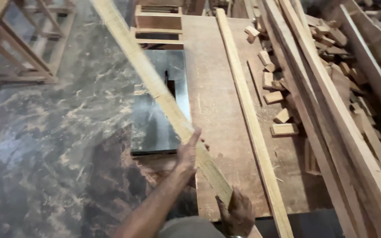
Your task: The person picks up long wooden strips from a pile on the workbench, positions each strip across the table saw blade to cut it, and stacks the cut pieces back on the bench. They handle the strips one at a time and gather finished pieces into a bundle.
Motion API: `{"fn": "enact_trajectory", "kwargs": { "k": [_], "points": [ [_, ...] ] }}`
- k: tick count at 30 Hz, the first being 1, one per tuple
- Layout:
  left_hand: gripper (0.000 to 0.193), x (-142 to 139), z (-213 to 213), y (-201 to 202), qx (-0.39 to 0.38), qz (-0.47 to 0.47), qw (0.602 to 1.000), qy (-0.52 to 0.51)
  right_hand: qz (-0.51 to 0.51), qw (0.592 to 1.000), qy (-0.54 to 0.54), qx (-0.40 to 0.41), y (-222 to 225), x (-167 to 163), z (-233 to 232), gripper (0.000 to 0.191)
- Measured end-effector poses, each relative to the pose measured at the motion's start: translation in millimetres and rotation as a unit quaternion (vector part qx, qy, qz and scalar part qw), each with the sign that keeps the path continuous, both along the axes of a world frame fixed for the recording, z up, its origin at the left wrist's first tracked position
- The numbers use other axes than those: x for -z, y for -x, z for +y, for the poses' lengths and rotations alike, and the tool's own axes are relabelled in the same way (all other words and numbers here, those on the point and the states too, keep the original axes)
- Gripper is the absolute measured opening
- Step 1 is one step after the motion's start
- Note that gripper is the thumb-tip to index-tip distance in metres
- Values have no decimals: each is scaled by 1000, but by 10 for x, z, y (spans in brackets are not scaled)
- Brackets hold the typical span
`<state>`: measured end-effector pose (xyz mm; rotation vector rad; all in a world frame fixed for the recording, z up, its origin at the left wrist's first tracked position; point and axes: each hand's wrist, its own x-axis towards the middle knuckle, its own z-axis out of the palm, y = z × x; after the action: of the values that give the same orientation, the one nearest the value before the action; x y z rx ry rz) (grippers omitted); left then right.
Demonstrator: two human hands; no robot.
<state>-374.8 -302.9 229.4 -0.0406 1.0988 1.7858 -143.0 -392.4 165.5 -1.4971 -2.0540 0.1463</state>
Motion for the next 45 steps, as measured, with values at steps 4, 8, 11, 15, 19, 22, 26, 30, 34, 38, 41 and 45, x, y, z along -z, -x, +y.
{"fn": "enact_trajectory", "kwargs": {
  "k": [4, 8, 11, 15, 19, 22, 26, 30, 34, 38, 41, 45],
  "points": [
    [42, 354, -249, 606, -91, -15, 993, 78, -85, 992, 6, -92, 439, 328, 283, 75],
    [37, 895, -537, 1482, -194, -95, 974, 60, -79, 970, -25, -228, 1014, 522, 479, 72],
    [32, 1239, -773, 2329, -241, -110, 963, 43, -109, 946, -38, -303, 1794, 434, 592, 69],
    [35, 1403, -1094, 3455, -246, -118, 958, 90, -124, 934, -7, -334, 2989, 179, 584, 68],
    [32, 1473, -1267, 4165, -283, -136, 942, 120, -172, 924, 32, -341, 3791, 51, 600, 66],
    [38, 1501, -1302, 4381, -264, -173, 942, 119, -196, 924, 50, -325, 4101, 83, 658, 65],
    [42, 1530, -1216, 4465, -243, -214, 936, 137, -183, 936, 35, -297, 4270, 225, 745, 66],
    [44, 1536, -1073, 4484, -245, -219, 935, 138, -212, 931, 69, -289, 4273, 405, 878, 64],
    [43, 1602, -967, 4452, -229, -216, 939, 139, -271, 920, 20, -284, 4271, 510, 999, 65],
    [39, 1637, -875, 4376, -254, -187, 942, 113, -237, 923, 21, -302, 4329, 419, 1035, 71],
    [40, 1598, -862, 4308, -241, -195, 947, 89, -148, 918, 151, -336, 4275, 244, 1088, 81],
    [41, 1391, -1038, 4158, -205, -135, 969, -4, -123, 938, 88, -311, 4102, 68, 1197, 65]
  ]
}}
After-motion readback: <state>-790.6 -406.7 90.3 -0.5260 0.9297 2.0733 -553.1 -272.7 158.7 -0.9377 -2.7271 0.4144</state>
